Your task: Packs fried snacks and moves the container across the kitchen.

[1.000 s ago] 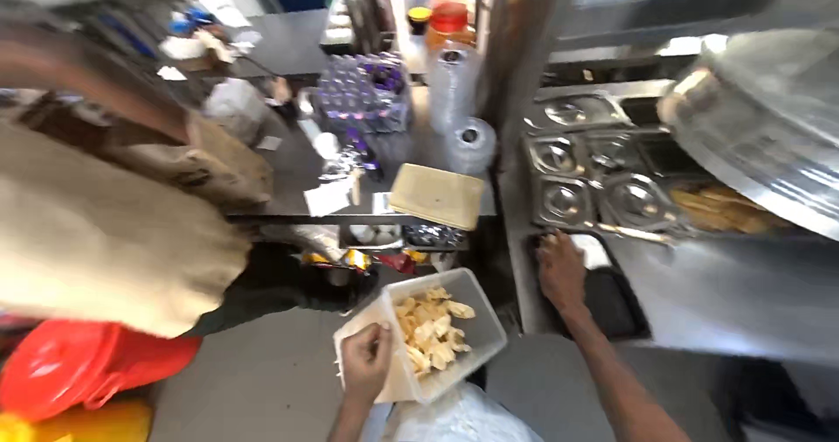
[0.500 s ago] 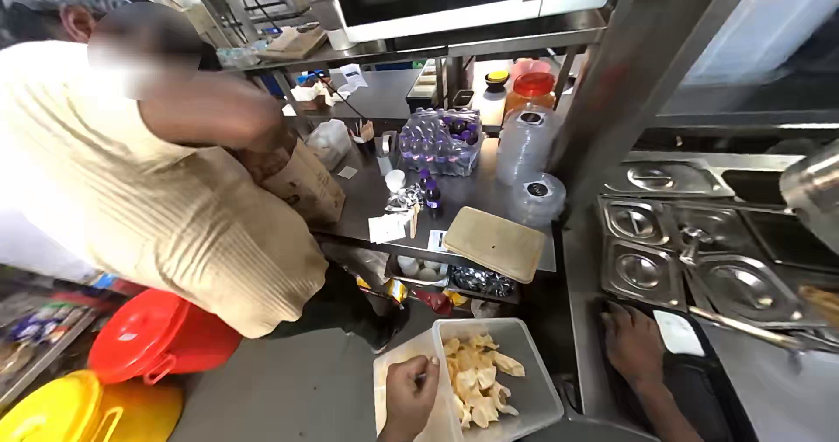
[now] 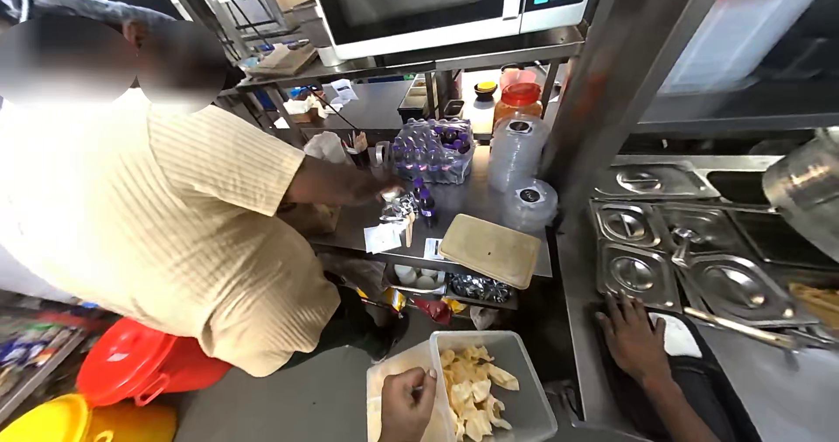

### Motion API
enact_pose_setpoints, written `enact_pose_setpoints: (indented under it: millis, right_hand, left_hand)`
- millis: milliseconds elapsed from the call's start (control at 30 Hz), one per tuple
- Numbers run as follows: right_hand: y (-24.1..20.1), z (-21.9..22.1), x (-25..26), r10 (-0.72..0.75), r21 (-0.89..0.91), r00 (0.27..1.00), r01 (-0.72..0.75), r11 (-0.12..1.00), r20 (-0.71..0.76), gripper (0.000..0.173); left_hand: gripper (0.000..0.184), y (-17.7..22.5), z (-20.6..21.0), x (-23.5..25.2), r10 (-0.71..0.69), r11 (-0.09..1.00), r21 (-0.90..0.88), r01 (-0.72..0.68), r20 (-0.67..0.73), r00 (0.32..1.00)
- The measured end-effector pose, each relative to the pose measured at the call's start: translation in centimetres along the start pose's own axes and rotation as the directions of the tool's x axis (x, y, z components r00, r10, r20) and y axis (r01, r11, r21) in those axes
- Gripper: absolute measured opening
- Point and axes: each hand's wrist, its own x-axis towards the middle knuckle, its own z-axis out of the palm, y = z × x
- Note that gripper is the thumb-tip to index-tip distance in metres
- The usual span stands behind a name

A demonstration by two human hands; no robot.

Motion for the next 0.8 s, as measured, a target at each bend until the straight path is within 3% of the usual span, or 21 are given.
enact_pose_setpoints:
  millis: [100,233,267,333,367,433,500,633,767,800]
  right_hand:
    - [-2.0,-2.6,0.1,0.038,0.089,0.999,-0.039,0.995,0.009,0.067]
    - [-10.0,-10.8,-1.3,0.044,0.335,0.969,0.041,0.941,-0.243,0.047]
    - [-13.3,-12.7,-2.3,-0.023,0.391,0.980,0.101,0.915,-0.198,0.038]
    - [-19.5,-13.8,-4.5,-0.275,0.489,0.960,0.212,0.846,0.058,0.026]
    - [-21.8,-12.6,-5.4,-0.401,0.510,0.883,0.235,0.828,0.244,0.030]
    - [-24.8,-8.1,-6.8,-0.553,0.494,0.628,0.291,0.820,0.548,0.060]
    - [-26.2,-4.6,-7.9,-0.630,0.535,0.477,0.336,0.775,0.613,0.082]
    - [-25.9,-4.3,-8.0,-0.646,0.565,0.480,0.323,0.759,0.593,0.050]
    - [-24.2,-4.7,-8.3,-0.669,0.592,0.474,0.326,0.737,0.572,0.039]
    - [-24.0,-5.1,-8.5,-0.685,0.618,0.509,0.328,0.715,0.522,0.038]
  left_hand:
    - [0.041,0.0,-0.7,0.3,0.033,0.999,0.007,-0.033,-0.023,0.999]
    - [0.041,0.9,-0.8,0.2,0.075,0.997,-0.012,-0.076,-0.044,0.996]
    - [0.041,0.9,-0.8,0.0,0.075,0.997,-0.019,-0.076,-0.050,0.996]
    - [0.043,0.8,-0.5,0.1,0.102,0.994,-0.039,-0.105,-0.062,0.993]
    - [0.043,0.8,-0.3,0.1,0.120,0.991,-0.051,-0.123,-0.062,0.991]
    - [0.044,1.1,0.1,0.2,0.155,0.984,-0.082,-0.160,-0.057,0.986]
    - [0.044,1.3,0.3,0.6,0.172,0.979,-0.105,-0.176,-0.052,0.984]
    - [0.042,1.2,0.8,0.8,0.139,0.980,-0.143,-0.142,-0.033,0.990]
    - [0.041,1.1,1.0,0.5,0.100,0.984,-0.148,-0.103,-0.028,0.995]
    - [0.041,1.1,1.0,0.5,0.095,0.985,-0.142,-0.098,-0.023,0.995]
